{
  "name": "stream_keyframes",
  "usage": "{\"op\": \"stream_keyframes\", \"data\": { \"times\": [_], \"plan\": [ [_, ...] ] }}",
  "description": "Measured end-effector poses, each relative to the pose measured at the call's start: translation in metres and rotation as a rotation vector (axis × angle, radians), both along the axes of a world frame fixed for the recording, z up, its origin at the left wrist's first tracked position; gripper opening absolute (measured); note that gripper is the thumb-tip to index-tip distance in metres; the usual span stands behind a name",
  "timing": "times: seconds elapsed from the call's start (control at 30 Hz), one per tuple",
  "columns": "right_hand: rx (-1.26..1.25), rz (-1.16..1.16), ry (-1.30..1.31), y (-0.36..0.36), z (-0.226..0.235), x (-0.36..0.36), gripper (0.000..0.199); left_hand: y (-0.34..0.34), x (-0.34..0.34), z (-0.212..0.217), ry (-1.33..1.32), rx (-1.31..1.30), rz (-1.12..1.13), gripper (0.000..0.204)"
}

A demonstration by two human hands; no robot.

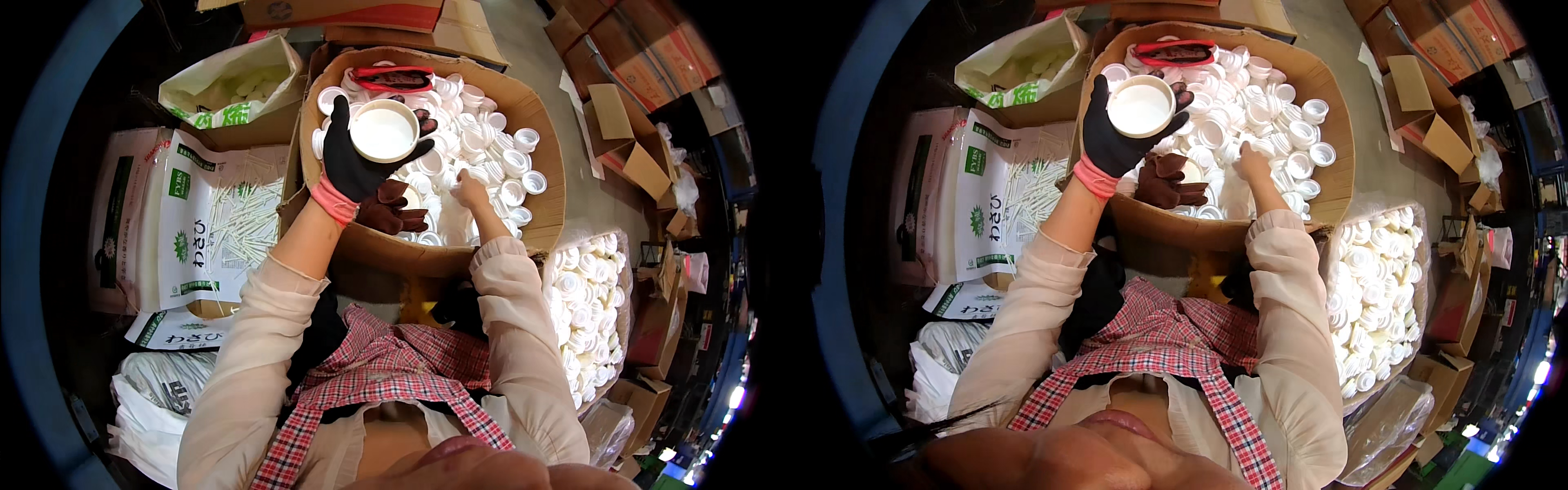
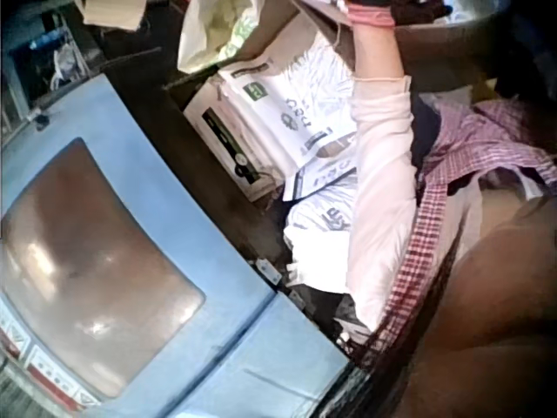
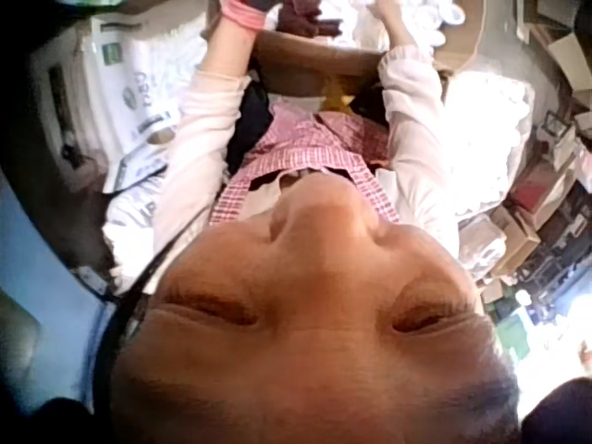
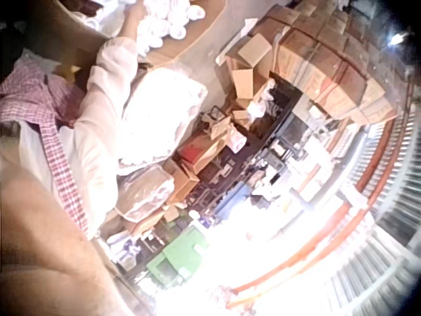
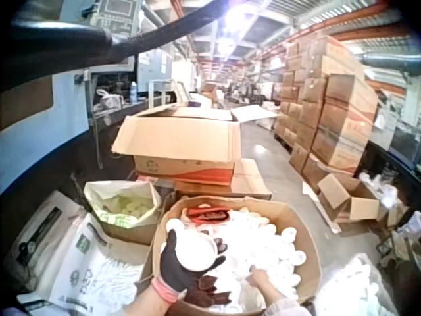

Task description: The person sits on the floor and repeatedly assembles small white plastic containers by placing a lid onto a base. They handle the containers one at a time, then place the assembled units into a nearby box.

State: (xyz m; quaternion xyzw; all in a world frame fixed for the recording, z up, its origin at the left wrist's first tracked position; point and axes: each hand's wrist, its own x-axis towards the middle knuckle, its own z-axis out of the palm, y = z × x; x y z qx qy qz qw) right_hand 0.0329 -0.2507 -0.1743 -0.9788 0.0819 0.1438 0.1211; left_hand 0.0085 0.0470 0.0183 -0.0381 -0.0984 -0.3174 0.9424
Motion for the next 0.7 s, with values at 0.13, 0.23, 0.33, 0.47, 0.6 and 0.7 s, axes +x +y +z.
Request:
{"op": "stream_keyframes", "data": {
  "times": [0.13,0.23,0.33,0.47,0.6,0.7],
  "plan": [
    [0.118,-0.079,-0.018,-0.029,-0.006,-0.004,0.06,-0.009,0.004,-0.007,-0.244,0.027,-0.119,0.085],
    [0.389,-0.19,-0.302,-0.034,0.022,-0.002,0.071,-0.011,0.005,-0.01,-0.212,0.167,-0.125,0.084],
    [1.775,-0.252,-0.135,0.004,0.141,-0.026,0.063,-0.014,-0.003,-0.002,-0.145,0.385,-0.052,0.077],
    [2.066,-0.074,-0.167,0.022,0.189,-0.065,0.06,-0.035,-0.022,0.012,-0.269,0.306,-0.034,0.065],
    [2.12,0.021,-0.166,0.027,0.199,-0.079,0.059,-0.046,-0.027,0.012,-0.232,0.194,-0.042,0.06],
    [2.108,0.015,-0.238,0.028,0.207,-0.085,0.049,-0.048,-0.026,0.009,-0.243,0.242,0.008,0.064]
  ]
}}
